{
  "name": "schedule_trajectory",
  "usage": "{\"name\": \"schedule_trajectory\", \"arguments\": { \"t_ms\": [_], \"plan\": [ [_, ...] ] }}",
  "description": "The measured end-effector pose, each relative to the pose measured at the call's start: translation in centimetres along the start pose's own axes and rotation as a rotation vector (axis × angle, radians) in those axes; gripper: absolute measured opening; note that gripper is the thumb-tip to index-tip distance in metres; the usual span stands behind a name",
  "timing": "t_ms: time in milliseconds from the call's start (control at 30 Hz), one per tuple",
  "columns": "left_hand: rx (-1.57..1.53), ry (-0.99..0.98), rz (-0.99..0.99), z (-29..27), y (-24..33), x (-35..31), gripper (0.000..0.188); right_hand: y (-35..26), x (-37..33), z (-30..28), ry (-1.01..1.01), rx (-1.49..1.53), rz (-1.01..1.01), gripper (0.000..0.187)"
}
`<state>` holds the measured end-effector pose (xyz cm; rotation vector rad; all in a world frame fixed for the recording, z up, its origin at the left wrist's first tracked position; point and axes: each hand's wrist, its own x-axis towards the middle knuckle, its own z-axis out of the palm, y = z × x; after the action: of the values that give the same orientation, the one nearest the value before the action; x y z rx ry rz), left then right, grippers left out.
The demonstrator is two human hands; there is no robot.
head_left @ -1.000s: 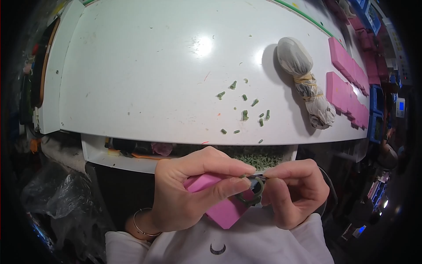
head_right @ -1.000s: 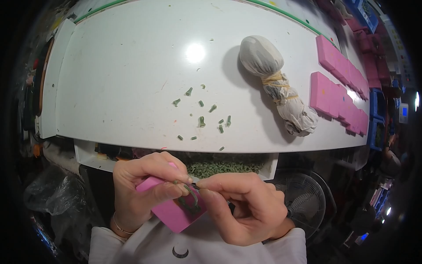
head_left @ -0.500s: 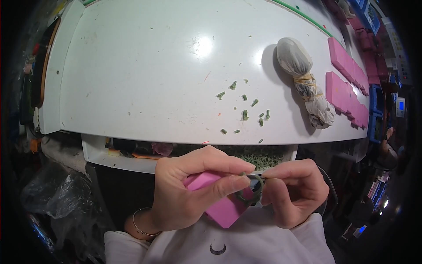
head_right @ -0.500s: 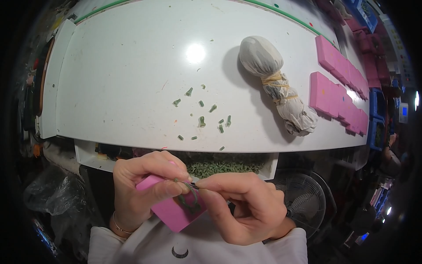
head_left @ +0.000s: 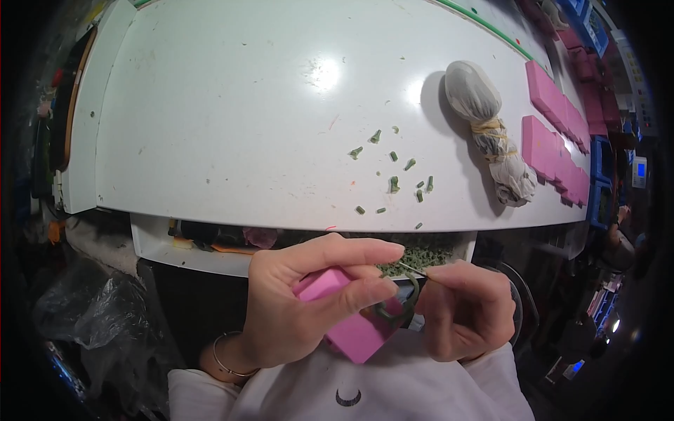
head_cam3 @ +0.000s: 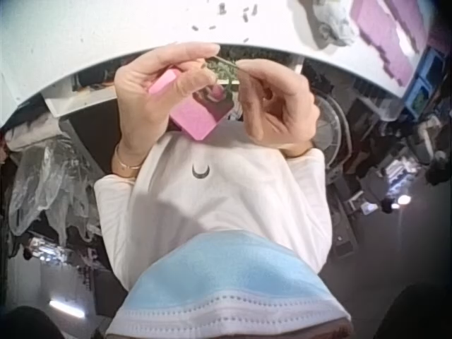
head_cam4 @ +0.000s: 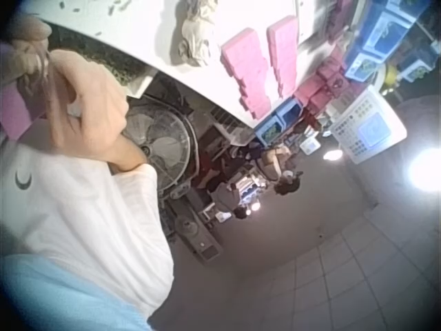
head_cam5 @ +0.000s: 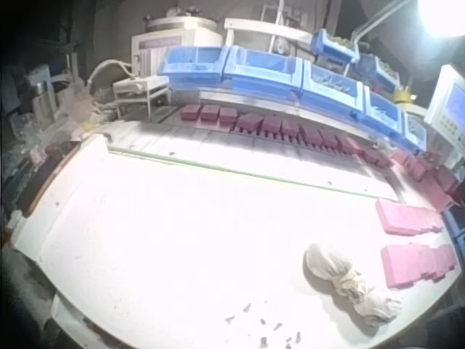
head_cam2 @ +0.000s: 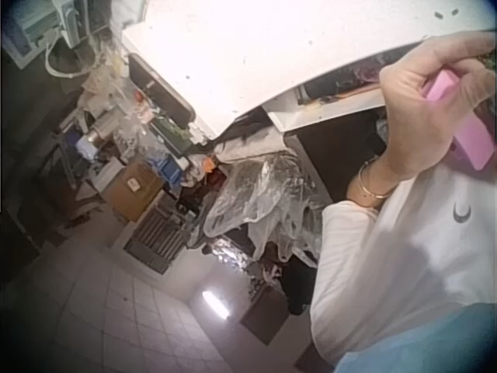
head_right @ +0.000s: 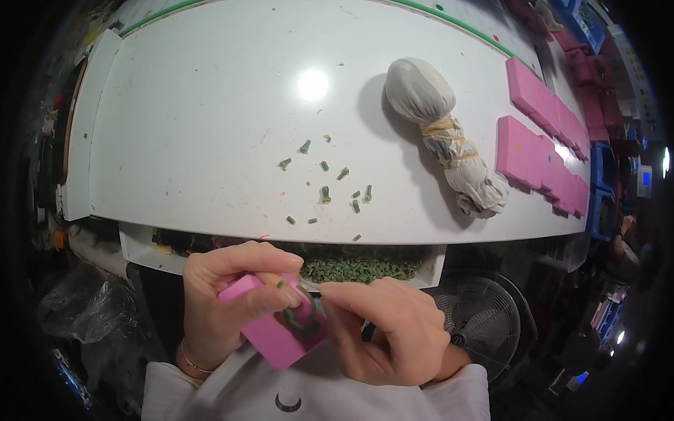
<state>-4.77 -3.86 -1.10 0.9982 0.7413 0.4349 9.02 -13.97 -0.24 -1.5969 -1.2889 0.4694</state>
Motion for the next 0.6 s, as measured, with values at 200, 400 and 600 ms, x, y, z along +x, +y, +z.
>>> {"name": "schedule_trajectory", "arguments": {
  "t_ms": [200, 400, 600],
  "plan": [
    [-0.054, 0.005, -0.05, 0.01, 0.05, 0.02, 0.027, 0.36, 0.21, 0.08, -0.035, 0.106, -0.019, 0.029],
    [-0.06, 0.007, -0.064, -0.2, -0.2, -0.1, 0.027, 0.25, 0.29, -0.08, -0.071, 0.124, 0.028, 0.034],
    [0.04, -0.012, 0.025, -0.26, -0.4, 0.06, 0.026, -0.03, -0.44, 0.37, 0.0, -0.17, -0.05, 0.036]
  ]
}}
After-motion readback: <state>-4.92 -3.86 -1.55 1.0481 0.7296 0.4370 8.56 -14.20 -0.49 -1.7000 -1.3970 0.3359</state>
